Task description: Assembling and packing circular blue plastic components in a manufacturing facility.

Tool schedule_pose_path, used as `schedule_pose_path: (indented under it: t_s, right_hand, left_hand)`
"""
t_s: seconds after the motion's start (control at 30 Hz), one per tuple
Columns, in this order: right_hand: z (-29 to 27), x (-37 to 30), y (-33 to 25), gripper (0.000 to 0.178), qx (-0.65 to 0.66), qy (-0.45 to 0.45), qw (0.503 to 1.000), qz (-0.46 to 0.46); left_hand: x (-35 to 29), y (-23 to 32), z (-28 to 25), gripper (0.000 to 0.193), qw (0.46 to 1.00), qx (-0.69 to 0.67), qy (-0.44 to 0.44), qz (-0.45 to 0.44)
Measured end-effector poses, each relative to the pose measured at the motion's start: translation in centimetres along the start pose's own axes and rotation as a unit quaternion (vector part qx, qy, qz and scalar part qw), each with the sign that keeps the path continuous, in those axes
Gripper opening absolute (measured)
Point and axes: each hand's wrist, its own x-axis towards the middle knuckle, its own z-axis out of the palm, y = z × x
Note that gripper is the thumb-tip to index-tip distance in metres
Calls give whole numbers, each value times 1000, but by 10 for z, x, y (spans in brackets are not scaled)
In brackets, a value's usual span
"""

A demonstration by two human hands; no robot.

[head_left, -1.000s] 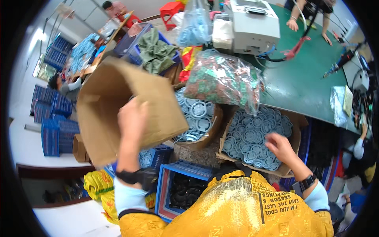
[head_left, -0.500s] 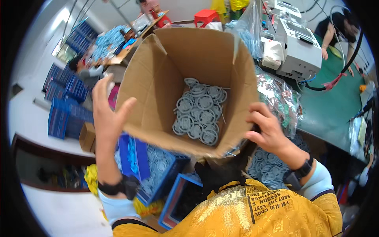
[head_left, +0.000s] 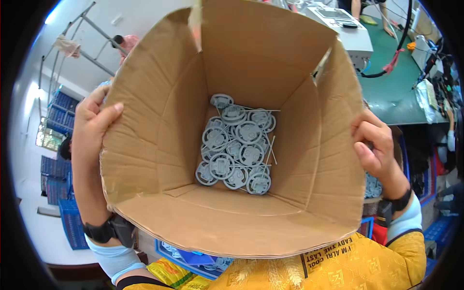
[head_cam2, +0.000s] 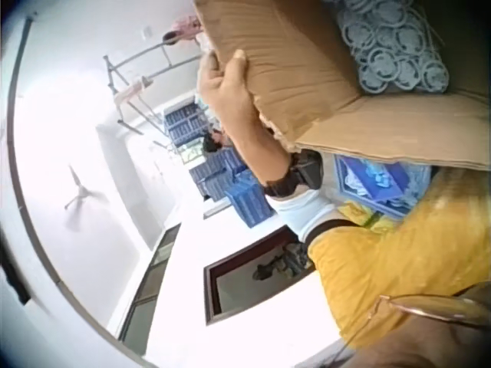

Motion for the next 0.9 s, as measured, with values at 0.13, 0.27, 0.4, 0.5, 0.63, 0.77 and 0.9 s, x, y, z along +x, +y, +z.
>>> schedule_pose_path:
  t_s: [0.13,0.27,0.4,0.5,0.63,0.77,0.9]
  right_hand:
    - [-5,-43,36,25,-211,-286,917,179]
    - [94,-1,84,41,-245,-432,866,66]
    - [258,12,198,58,-21,-340,918,202]
    - [315,38,184,64,-83,-243,956,140]
    - [388,79,131,82,-110,-313,943,-31]
    - [410,108,91,80,-165,-357,917,-66]
    - [471,112,126,62,-131,-119,984,15]
  left_hand:
    - [-31,47,95,29,960,239,63,131]
    - [-49,40,142,32,919,322,103,201]
    - [-72,24,139,41,915,328,57,228]
    - [-77,-5,116,43,929,308,23,202]
    - [-84,-22,102,39,961,257,3,99]
    - [-88,-46,89,40,935,306,-12,178]
    - [-105,-35,74,32,925,290,20,245]
